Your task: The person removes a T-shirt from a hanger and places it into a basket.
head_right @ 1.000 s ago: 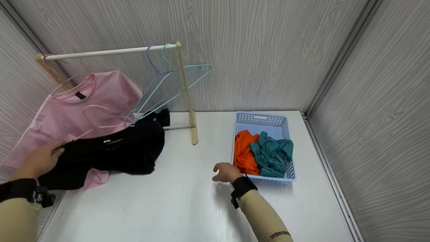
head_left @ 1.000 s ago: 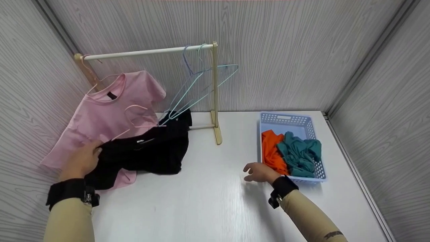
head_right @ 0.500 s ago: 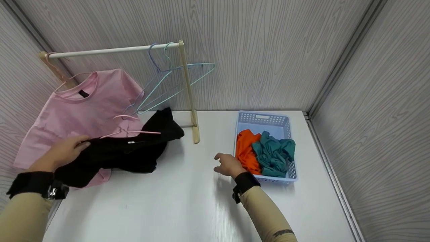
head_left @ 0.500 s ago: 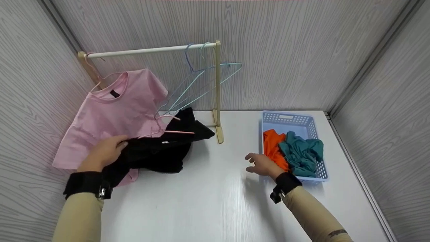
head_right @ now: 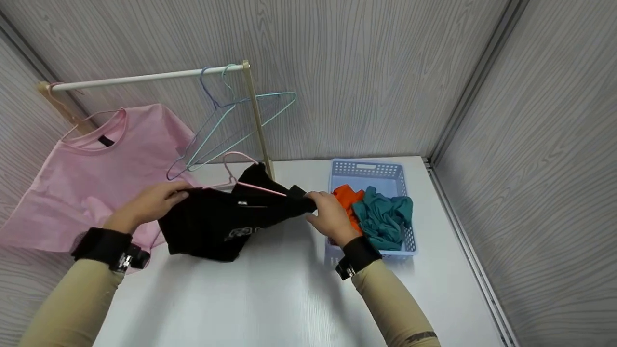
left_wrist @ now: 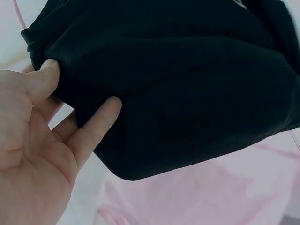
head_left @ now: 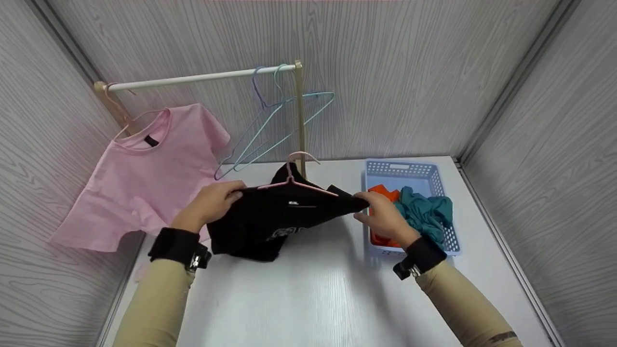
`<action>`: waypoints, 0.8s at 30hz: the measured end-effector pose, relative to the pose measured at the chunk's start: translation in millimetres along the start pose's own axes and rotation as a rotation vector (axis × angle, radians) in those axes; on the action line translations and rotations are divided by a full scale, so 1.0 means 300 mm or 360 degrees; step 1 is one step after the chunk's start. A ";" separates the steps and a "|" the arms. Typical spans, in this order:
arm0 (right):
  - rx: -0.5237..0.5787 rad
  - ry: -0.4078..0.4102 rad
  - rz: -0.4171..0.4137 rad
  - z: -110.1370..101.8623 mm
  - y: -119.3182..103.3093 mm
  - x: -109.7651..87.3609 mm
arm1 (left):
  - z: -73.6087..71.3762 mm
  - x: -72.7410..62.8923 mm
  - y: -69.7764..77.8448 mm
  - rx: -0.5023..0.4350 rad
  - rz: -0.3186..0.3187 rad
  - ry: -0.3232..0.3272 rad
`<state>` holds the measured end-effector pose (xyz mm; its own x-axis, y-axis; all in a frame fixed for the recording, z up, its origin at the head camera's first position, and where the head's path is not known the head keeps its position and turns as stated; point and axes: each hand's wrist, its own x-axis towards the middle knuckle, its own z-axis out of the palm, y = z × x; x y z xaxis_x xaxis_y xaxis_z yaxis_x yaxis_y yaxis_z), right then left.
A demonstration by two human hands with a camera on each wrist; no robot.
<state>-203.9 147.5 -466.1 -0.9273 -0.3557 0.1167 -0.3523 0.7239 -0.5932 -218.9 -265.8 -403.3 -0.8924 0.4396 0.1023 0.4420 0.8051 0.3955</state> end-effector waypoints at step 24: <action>-0.0162 0.0431 0.0089 -0.054 0.053 -0.025 | 0.128 0.135 0.200 -0.0053 0.0031 -0.0240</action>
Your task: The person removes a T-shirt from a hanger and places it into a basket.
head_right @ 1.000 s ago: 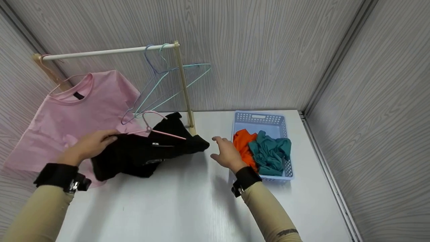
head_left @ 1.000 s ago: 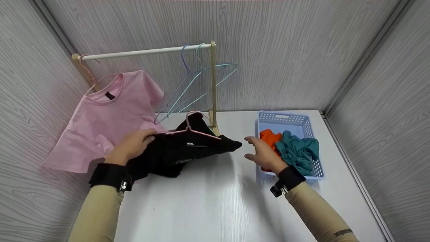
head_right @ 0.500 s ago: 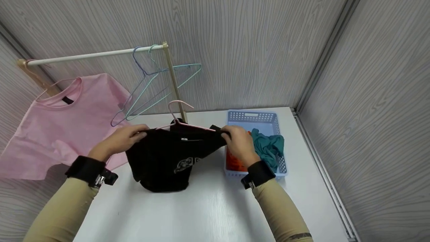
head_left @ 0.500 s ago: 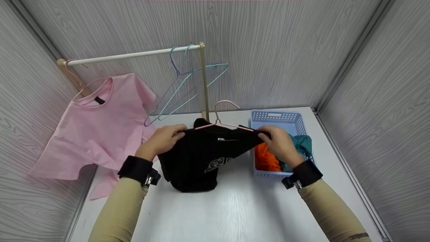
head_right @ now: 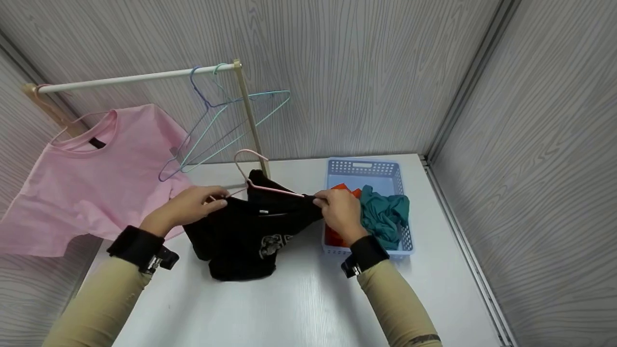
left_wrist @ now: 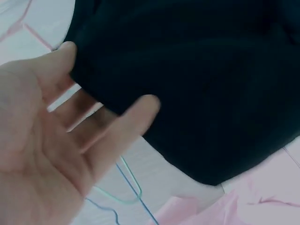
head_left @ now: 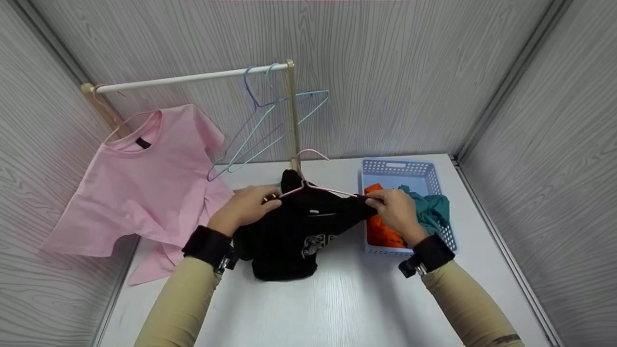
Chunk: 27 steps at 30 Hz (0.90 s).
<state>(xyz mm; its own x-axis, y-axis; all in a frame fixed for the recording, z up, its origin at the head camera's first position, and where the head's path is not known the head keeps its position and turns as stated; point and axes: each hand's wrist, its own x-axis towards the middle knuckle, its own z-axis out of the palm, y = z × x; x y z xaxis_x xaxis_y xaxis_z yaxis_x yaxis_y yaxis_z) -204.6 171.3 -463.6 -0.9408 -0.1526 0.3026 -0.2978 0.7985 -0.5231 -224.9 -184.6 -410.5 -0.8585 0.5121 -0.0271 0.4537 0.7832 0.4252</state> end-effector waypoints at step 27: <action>0.0110 -0.0014 -0.0229 0.006 0.102 -0.021 | -0.058 -0.090 -0.001 -0.0095 0.0222 0.0186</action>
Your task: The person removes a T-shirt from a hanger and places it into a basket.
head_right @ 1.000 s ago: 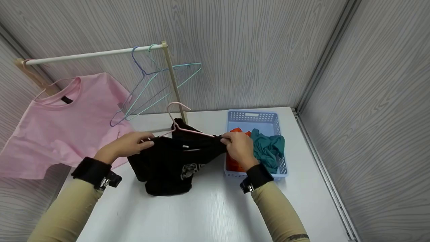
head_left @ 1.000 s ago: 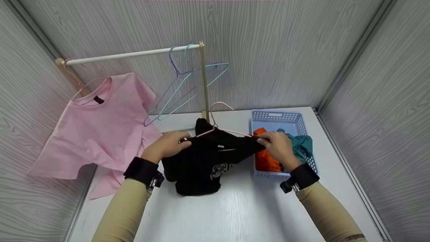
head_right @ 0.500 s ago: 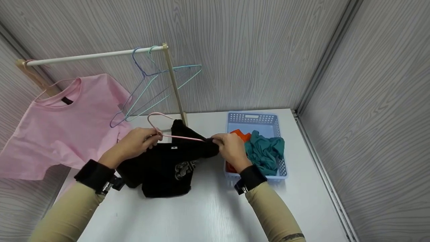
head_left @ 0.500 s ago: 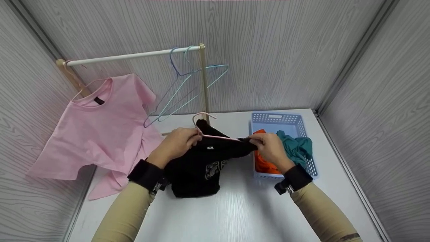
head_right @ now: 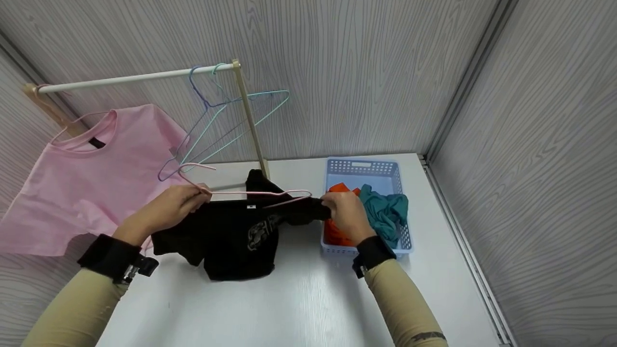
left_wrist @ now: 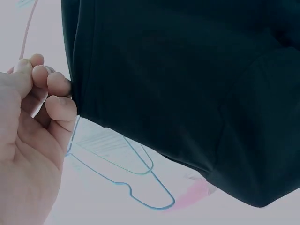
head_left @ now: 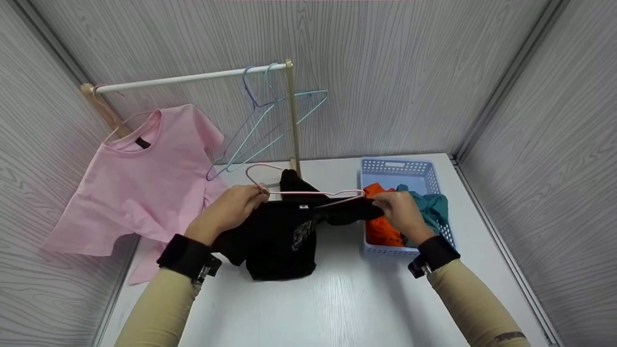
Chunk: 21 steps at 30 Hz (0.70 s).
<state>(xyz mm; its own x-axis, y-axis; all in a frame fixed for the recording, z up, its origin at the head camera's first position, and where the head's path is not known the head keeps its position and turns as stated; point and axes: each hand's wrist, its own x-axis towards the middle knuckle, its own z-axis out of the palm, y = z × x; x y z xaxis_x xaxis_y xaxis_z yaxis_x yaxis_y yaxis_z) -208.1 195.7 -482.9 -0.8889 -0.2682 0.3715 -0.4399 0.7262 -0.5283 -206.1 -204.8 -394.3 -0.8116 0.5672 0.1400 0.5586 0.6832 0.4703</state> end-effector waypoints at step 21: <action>0.0340 -0.0359 -0.0222 0.286 -0.190 -0.041 | 0.042 0.187 0.102 -0.0389 -0.0305 -0.0090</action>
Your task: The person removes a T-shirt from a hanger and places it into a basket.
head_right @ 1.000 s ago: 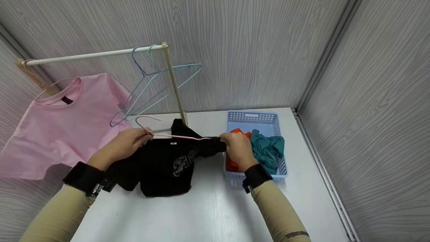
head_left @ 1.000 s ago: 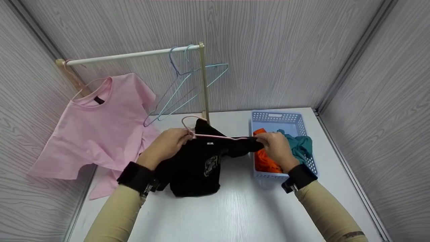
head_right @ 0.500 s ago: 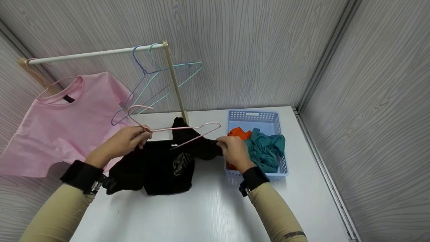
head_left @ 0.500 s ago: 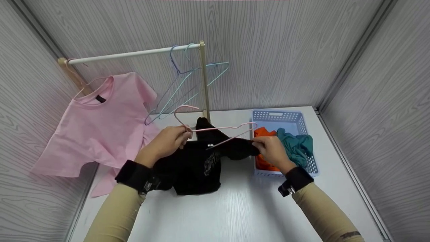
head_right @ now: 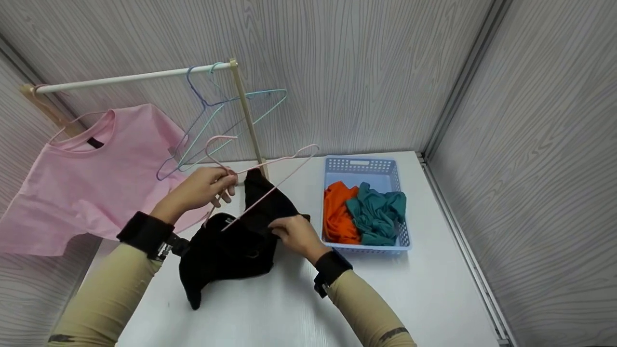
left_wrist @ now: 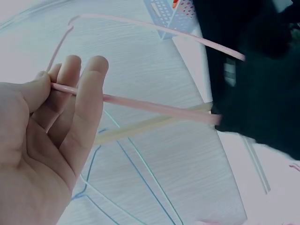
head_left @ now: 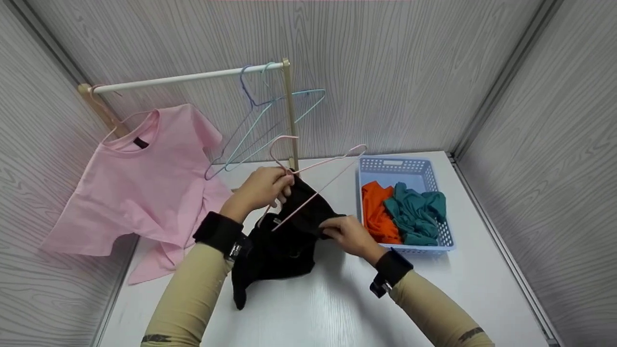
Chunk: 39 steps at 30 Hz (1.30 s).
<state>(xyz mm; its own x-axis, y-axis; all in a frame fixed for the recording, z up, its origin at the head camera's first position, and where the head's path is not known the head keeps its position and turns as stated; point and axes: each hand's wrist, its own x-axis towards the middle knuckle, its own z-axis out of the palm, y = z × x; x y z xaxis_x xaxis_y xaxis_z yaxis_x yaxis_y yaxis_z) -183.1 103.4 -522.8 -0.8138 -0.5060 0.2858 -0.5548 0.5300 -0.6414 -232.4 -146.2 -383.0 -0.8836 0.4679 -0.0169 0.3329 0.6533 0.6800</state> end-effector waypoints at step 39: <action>0.0029 -0.0114 -0.0038 0.316 -0.198 0.031 | 0.095 0.084 -0.012 -0.0091 -0.0203 0.0437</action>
<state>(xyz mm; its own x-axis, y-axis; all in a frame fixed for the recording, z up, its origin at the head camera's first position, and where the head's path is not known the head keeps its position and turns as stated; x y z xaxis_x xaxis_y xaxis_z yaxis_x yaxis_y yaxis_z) -141.3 2.7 -549.5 -0.7854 -0.5662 0.2501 -0.5702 0.5048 -0.6481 -246.3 -119.8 -406.8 -0.9756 0.2008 0.0888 0.2016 0.6583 0.7253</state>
